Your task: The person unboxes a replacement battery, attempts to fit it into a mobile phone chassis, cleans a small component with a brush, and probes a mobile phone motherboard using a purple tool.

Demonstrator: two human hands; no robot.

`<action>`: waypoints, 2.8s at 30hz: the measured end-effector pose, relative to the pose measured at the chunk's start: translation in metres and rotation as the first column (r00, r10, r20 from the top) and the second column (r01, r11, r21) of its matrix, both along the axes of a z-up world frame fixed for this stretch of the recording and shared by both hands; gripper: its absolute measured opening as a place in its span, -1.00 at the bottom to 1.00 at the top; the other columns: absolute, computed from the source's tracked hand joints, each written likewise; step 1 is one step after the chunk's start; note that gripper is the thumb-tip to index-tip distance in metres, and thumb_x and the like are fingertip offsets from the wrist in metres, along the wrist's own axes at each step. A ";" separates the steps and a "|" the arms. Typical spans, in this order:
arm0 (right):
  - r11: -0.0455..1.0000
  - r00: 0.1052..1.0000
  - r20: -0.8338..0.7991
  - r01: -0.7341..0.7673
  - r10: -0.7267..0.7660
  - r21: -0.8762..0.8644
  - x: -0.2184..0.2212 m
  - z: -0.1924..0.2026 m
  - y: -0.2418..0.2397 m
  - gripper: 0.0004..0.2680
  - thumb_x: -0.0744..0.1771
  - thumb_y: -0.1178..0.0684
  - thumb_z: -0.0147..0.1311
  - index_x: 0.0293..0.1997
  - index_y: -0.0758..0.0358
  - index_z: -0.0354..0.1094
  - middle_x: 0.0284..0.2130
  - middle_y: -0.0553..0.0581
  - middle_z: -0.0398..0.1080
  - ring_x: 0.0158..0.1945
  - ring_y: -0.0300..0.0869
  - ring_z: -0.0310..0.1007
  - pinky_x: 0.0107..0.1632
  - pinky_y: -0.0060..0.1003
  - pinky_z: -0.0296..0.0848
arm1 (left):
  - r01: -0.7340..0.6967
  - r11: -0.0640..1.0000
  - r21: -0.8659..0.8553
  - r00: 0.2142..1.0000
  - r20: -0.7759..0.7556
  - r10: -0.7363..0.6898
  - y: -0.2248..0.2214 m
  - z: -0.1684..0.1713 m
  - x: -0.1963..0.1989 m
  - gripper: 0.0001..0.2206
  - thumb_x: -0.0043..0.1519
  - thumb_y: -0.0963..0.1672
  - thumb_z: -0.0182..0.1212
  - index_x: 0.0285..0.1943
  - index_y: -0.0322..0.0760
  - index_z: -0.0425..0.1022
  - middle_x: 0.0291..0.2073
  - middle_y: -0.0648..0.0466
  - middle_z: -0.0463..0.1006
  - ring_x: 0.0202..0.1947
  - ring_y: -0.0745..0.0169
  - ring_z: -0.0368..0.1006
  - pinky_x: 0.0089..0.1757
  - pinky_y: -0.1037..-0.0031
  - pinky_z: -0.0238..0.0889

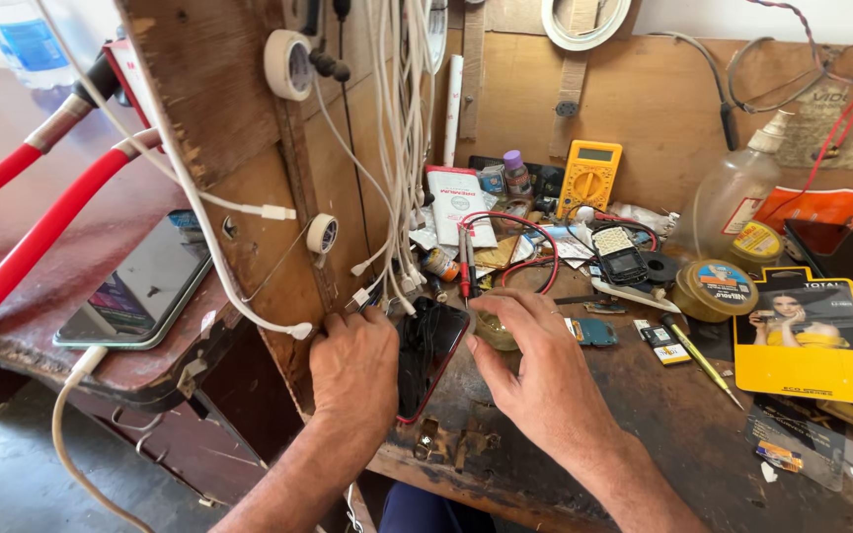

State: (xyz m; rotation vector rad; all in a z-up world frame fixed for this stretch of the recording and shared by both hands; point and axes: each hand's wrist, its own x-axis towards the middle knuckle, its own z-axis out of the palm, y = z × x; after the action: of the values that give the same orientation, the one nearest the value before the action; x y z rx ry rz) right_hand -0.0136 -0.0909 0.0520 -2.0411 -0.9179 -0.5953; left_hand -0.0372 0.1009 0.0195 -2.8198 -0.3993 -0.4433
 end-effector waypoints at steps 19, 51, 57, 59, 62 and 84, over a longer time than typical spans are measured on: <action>0.992 0.998 -0.063 0.013 -0.005 0.123 -0.025 -0.037 -0.019 -0.82 0.26 0.21 0.22 -0.07 0.30 0.46 -0.10 0.17 0.53 0.04 0.01 0.54 0.08 -0.16 0.47 | 0.072 0.977 -0.200 0.993 -0.078 -0.089 0.007 0.002 -0.004 -0.53 -0.02 -0.25 0.43 0.07 -0.49 0.36 -0.08 -0.21 0.46 -0.02 -0.07 0.49 -0.10 0.33 0.48; 0.782 0.602 -0.794 0.451 0.090 0.430 0.027 -0.044 -0.078 -0.75 0.39 -0.08 0.01 0.06 0.20 0.49 -0.59 -0.01 0.28 -0.63 -0.33 0.10 -0.59 -0.39 0.03 | 0.685 0.508 -0.522 0.714 0.617 -0.330 -0.068 0.002 0.025 -0.35 0.01 -0.11 0.50 0.24 -0.50 0.29 0.10 -0.24 0.43 0.14 -0.23 0.29 0.09 0.08 0.20; 0.858 0.747 -0.654 0.409 -0.119 0.311 0.046 -0.075 -0.084 -0.73 0.39 -0.05 -0.03 0.12 0.23 0.49 -0.59 -0.01 0.30 -0.61 -0.37 0.14 -0.57 -0.43 0.08 | 0.547 0.606 -0.577 0.835 0.431 -0.343 -0.074 -0.020 0.059 -0.15 -0.06 -0.07 0.55 0.36 -0.49 0.13 0.14 -0.20 0.33 0.22 -0.23 0.17 0.15 0.02 0.08; 0.849 0.765 -0.634 0.404 -0.111 0.339 0.047 -0.082 -0.084 -0.74 0.39 -0.02 -0.02 0.14 0.25 0.44 -0.57 -0.01 0.33 -0.60 -0.38 0.15 -0.56 -0.43 0.09 | 0.607 0.566 -0.557 0.787 0.517 -0.335 -0.079 -0.021 0.064 -0.18 -0.06 -0.13 0.52 0.37 -0.48 0.13 0.12 -0.22 0.34 0.20 -0.27 0.20 0.14 0.01 0.08; 0.843 0.838 -0.534 0.364 -0.111 0.396 0.048 -0.087 -0.083 -0.75 0.37 0.07 0.05 0.16 0.28 0.36 -0.54 -0.01 0.40 -0.52 -0.40 0.25 -0.49 -0.47 0.19 | 0.718 0.439 -0.540 0.687 0.654 -0.318 -0.086 -0.016 0.074 -0.17 -0.08 -0.23 0.47 0.41 -0.50 0.10 0.17 -0.33 0.27 0.23 -0.39 0.20 0.16 0.04 0.13; 0.941 0.923 -0.200 0.338 -0.328 0.018 0.063 -0.023 -0.047 -0.82 0.28 0.08 0.22 -0.08 0.25 0.57 -0.26 0.21 0.61 -0.33 -0.09 0.63 -0.32 -0.24 0.50 | 0.812 0.268 -0.519 0.580 0.770 -0.266 -0.087 -0.033 0.098 -0.37 0.06 -0.24 0.41 0.34 -0.41 0.26 0.10 -0.28 0.50 0.15 -0.33 0.42 0.11 0.13 0.31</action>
State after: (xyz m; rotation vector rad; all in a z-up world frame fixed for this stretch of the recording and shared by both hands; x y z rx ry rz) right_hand 0.0498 -0.1383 0.0290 -2.1797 -0.4364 -0.5787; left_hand 0.0612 0.0139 -0.0132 -3.6887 0.6448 -1.7082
